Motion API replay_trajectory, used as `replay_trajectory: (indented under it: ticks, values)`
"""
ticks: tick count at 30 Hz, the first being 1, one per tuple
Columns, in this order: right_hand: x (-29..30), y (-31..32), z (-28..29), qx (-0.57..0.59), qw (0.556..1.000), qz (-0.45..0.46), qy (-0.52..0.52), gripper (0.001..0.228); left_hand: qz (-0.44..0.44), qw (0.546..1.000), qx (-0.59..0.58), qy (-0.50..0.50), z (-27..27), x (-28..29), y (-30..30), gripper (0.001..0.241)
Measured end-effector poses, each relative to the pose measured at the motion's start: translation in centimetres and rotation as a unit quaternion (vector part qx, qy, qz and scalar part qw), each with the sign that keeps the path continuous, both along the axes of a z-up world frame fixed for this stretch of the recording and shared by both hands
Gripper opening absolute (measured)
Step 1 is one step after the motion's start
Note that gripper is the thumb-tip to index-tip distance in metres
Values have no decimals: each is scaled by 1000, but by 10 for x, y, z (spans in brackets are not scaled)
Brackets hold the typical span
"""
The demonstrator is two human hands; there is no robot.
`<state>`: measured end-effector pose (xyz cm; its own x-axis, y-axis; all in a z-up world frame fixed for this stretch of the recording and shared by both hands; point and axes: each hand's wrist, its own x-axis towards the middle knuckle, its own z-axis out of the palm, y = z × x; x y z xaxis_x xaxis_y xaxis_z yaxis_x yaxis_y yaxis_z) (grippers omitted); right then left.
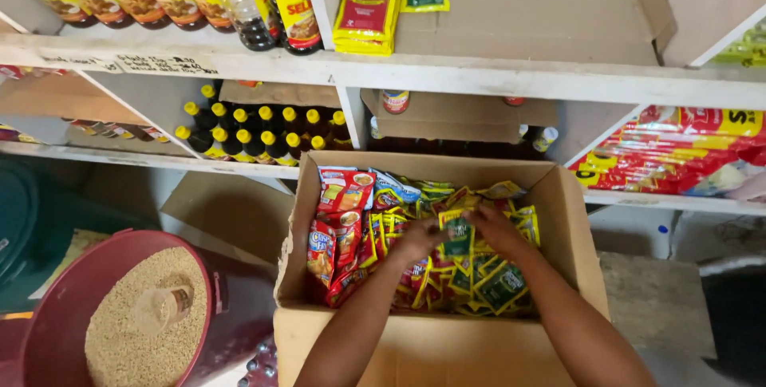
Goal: Organizing and placing small seasoning packets from a box onto grocery store shelves.
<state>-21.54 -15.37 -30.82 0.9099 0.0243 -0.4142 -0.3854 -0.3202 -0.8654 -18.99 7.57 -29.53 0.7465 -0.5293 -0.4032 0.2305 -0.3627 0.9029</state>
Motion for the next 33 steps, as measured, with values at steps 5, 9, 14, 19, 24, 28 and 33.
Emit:
replay_trajectory:
  ticks: [5,9,14,19,24,28,33]
  values:
    - [-4,20,-41,-122,987,-40,-95,63,136,988,-21,-67,-59,-5,-33,37]
    - [-1,42,-56,-156,971,-66,-166,65,271,935,57,-221,-35,-26,-51,45]
    - [-8,66,-8,-153,966,-108,-180,58,270,950,82,-135,56,-33,-36,45]
    - [-8,60,-13,-194,954,-166,-157,54,241,942,98,-210,34,-36,-39,40]
    - [-6,56,2,-198,945,-192,-176,48,260,939,1,-224,62,-44,-40,31]
    - [-6,53,-1,-210,944,-195,-161,48,265,934,-25,-239,25,-40,-40,32]
    - [3,31,-3,-111,951,-223,-185,42,82,993,-85,6,52,-46,-28,47]
